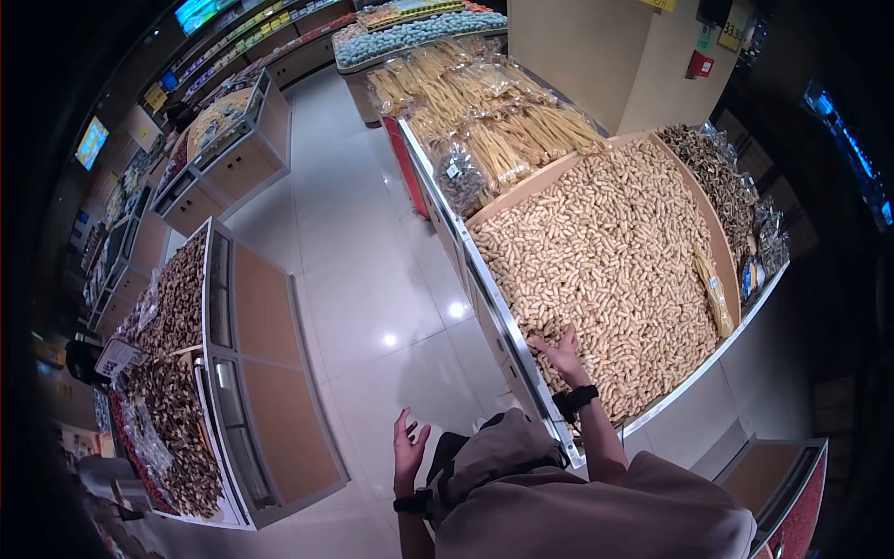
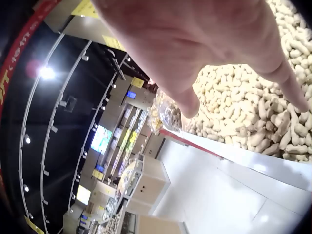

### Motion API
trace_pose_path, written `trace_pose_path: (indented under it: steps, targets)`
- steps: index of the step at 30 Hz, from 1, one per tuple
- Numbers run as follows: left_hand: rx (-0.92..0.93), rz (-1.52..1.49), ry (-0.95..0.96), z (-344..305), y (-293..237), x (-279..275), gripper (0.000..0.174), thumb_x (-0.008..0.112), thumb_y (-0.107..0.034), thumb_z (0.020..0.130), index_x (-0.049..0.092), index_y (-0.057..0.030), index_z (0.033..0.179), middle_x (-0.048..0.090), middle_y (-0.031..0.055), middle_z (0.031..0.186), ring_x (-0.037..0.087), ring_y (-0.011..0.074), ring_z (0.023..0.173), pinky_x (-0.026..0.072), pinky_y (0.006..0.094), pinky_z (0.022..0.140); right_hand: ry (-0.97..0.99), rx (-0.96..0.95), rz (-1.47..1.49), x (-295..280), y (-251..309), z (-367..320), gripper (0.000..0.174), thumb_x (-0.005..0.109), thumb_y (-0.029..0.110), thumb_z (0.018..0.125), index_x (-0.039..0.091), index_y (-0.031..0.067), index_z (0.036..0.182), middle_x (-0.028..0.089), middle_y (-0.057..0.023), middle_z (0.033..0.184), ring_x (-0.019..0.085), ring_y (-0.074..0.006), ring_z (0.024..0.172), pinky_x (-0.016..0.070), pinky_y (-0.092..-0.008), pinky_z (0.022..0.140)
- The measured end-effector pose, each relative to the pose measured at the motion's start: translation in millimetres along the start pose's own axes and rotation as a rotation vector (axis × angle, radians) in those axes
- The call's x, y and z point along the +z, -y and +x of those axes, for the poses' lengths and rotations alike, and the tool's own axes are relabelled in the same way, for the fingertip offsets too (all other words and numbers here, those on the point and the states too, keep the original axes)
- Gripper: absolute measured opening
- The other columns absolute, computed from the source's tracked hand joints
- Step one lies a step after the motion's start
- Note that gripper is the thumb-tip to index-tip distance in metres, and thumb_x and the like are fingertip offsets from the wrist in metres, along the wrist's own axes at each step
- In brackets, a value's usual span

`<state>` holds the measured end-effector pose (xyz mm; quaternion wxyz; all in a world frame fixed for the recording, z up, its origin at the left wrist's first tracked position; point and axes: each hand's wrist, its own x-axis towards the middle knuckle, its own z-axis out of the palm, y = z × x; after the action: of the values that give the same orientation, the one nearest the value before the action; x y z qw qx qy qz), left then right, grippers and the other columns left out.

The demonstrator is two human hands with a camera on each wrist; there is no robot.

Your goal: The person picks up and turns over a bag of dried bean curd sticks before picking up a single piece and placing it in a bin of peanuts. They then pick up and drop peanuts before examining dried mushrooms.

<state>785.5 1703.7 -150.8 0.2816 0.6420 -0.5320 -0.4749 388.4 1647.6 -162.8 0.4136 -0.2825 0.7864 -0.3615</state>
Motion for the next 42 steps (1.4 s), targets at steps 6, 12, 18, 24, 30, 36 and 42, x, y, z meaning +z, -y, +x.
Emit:
trace_pose_path:
  steps: [6,12,18,24,30,36,42]
  targets:
    - [0.103,0.065,0.23,91.7,-49.2,-9.8,0.068,0.07,-0.024,0.09,0.035,-0.0113,0.146,0.037,0.0148,0.149,0.051,0.0347,0.127,0.0447,0.0461,0.101,-0.092,-0.087,0.356,-12.7,10.0,-7.6,0.123,0.08,0.052,0.074,0.002,-0.0045,0.151,0.008,-0.0354,0.152,0.009,-0.0402,0.145,0.0161,-0.0416,0.117]
    - [0.141,0.085,0.403,186.9,-81.2,-25.6,0.077,0.072,-0.03,0.088,0.03,-0.0131,0.15,0.031,0.0139,0.154,0.044,0.0346,0.134,0.0404,0.0473,0.106,-0.267,0.05,0.096,25.0,18.4,-0.2,0.124,0.081,0.053,0.072,0.004,-0.0047,0.15,0.011,-0.0355,0.152,0.011,-0.0426,0.144,0.0183,-0.0439,0.117]
    - [0.163,0.121,0.533,285.0,-119.2,-34.8,0.085,0.074,-0.033,0.086,0.025,-0.0113,0.153,0.032,0.0146,0.154,0.044,0.0334,0.134,0.0398,0.0459,0.106,-0.385,-0.051,-0.038,50.1,83.7,18.0,0.12,0.087,0.048,0.066,0.016,-0.0027,0.149,0.025,-0.0296,0.148,0.024,-0.038,0.141,0.0255,-0.044,0.115]
    - [0.29,0.16,0.711,347.7,-146.7,-13.2,0.084,0.078,-0.032,0.082,0.033,-0.0083,0.15,0.044,0.019,0.147,0.046,0.0329,0.133,0.0422,0.0454,0.103,-0.386,0.013,-0.049,66.0,126.6,51.7,0.12,0.089,0.044,0.064,0.016,-0.0002,0.149,0.027,-0.03,0.146,0.031,-0.0423,0.137,0.0315,-0.0436,0.113]
    - [0.363,0.076,0.917,381.4,-194.3,29.4,0.08,0.077,-0.034,0.083,0.037,-0.007,0.147,0.046,0.0166,0.146,0.051,0.0325,0.128,0.0431,0.0432,0.102,-0.393,-0.063,0.148,55.6,165.3,53.0,0.111,0.089,0.041,0.067,0.023,0.0026,0.148,0.032,-0.0228,0.147,0.04,-0.0369,0.132,0.0398,-0.0404,0.106]
    - [0.258,0.096,0.996,430.7,-177.4,119.9,0.07,0.073,-0.034,0.086,0.043,-0.0051,0.143,0.05,0.0168,0.139,0.056,0.0297,0.121,0.0454,0.0389,0.099,-0.289,0.12,0.085,64.0,104.1,107.7,0.107,0.086,0.046,0.069,0.028,0.0016,0.148,0.034,-0.0231,0.147,0.038,-0.0336,0.136,0.0318,-0.0405,0.112]
    - [0.641,0.244,0.887,466.4,-197.3,212.5,0.061,0.066,-0.032,0.088,0.048,0.0012,0.136,0.052,0.024,0.131,0.048,0.0364,0.126,0.0369,0.0405,0.108,-0.326,0.039,0.327,48.1,121.5,140.3,0.092,0.08,0.044,0.078,0.034,0.0017,0.146,0.042,-0.0235,0.143,0.042,-0.0303,0.133,0.0376,-0.0392,0.107]
